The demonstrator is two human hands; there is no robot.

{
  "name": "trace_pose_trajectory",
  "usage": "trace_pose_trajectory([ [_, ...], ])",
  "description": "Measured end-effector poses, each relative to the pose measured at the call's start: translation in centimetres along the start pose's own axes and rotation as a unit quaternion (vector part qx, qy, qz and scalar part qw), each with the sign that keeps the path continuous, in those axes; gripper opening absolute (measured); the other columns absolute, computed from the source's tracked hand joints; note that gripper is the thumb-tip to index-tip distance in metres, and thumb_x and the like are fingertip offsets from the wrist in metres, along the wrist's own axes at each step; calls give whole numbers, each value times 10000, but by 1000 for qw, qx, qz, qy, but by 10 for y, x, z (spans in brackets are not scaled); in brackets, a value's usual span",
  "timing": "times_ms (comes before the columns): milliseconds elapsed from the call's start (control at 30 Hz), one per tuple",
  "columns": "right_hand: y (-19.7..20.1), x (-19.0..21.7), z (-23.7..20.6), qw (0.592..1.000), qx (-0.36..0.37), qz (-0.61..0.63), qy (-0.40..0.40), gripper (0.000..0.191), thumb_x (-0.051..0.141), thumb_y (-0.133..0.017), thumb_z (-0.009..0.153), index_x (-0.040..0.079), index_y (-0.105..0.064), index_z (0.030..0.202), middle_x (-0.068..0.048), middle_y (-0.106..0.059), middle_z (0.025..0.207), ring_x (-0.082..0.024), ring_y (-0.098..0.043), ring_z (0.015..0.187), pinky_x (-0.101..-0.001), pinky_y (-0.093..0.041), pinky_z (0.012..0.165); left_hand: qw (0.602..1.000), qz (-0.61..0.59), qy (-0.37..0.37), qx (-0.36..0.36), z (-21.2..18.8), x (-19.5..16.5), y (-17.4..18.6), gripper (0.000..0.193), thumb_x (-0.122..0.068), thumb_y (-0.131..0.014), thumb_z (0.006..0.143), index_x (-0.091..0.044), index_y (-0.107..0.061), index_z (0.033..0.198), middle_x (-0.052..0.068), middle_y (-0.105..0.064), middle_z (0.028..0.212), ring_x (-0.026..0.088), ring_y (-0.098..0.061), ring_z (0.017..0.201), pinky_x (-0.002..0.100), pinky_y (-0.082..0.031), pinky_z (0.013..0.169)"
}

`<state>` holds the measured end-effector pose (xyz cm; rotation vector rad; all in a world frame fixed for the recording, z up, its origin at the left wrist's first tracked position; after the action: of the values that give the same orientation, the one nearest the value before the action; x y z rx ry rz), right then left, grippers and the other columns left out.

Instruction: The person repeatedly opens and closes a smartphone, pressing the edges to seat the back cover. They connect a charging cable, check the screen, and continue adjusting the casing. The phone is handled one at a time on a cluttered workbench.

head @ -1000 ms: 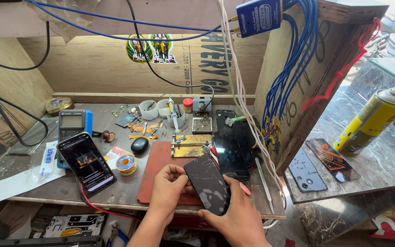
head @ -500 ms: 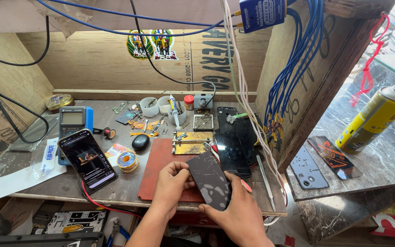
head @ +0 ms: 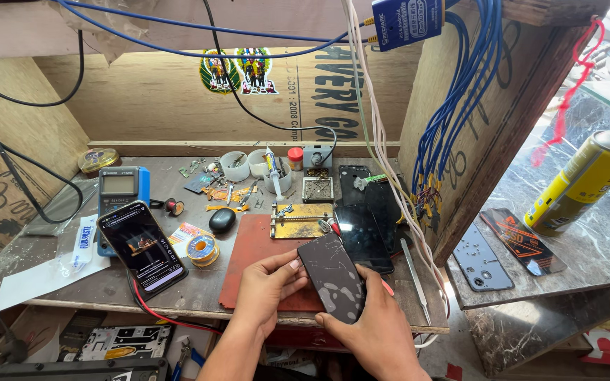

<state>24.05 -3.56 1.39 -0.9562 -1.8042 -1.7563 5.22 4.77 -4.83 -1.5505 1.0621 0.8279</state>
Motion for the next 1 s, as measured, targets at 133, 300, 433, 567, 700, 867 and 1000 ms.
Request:
trace_pose_trajectory([
  [133,-1,-1,1,999,-23,3,35,1064,437,-936,597,131,-411,1471,-163,-640,1257,-324,-617,1218,-421,-498,1010,1000,-12,0,10,-1,2,4,309,-37,-568,962,62,-688,1228,168,-759,1088,192,-765,912,309,-658,801],
  [300,-1,-2,2,999,-21,9,48,1049,437,-945,607,127,-426,1464,-159,-639,1264,-316,-614,1228,-416,-493,1022,996,70,-42,-23,-9,-6,11,337,-56,-540,976,26,-680,1271,152,-743,1081,196,-765,883,316,-656,761],
  [433,2,7,1,994,-36,-22,99,1012,383,-920,599,144,-451,1464,-118,-592,1301,-347,-584,1202,-437,-482,990,976,143,-128,-103,-22,-18,28,312,-56,-602,949,-15,-697,1244,82,-658,947,171,-721,778,313,-634,656],
  [567,-5,22,13,992,28,-68,104,990,396,-873,618,211,-451,1495,-67,-519,1249,-289,-627,1147,-411,-521,958,966,100,-190,-146,-35,-25,42,259,-66,-625,944,-27,-664,1197,46,-646,902,120,-640,713,266,-548,585],
  [700,-17,34,29,979,34,-122,160,962,380,-874,641,134,-459,1473,-93,-506,1268,-306,-576,1187,-425,-489,990,961,103,-209,-152,-48,-23,44,237,-62,-640,929,-36,-664,1164,35,-656,905,94,-618,719,246,-533,591],
  [867,-28,33,28,958,-24,-141,248,1002,449,-923,600,80,-521,1440,-148,-556,1277,-342,-537,1166,-453,-424,1017,968,124,-187,-115,-62,-9,31,244,-61,-688,903,-42,-667,1145,20,-662,878,78,-621,725,224,-507,582],
  [1000,-27,29,20,951,-52,-112,283,850,396,-893,646,81,-578,1370,-125,-620,1313,-330,-559,1187,-458,-431,989,975,120,-172,-73,-64,5,18,286,-57,-726,875,-49,-652,1151,23,-659,860,88,-631,714,227,-488,555],
])
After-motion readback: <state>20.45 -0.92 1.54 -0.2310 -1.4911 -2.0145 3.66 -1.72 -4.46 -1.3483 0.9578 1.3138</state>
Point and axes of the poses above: each hand's wrist, its own z-axis towards the middle knuckle, its own y-axis out of the back of the hand, x = y × z, the point moved 2 cm from there along z, towards the middle knuckle
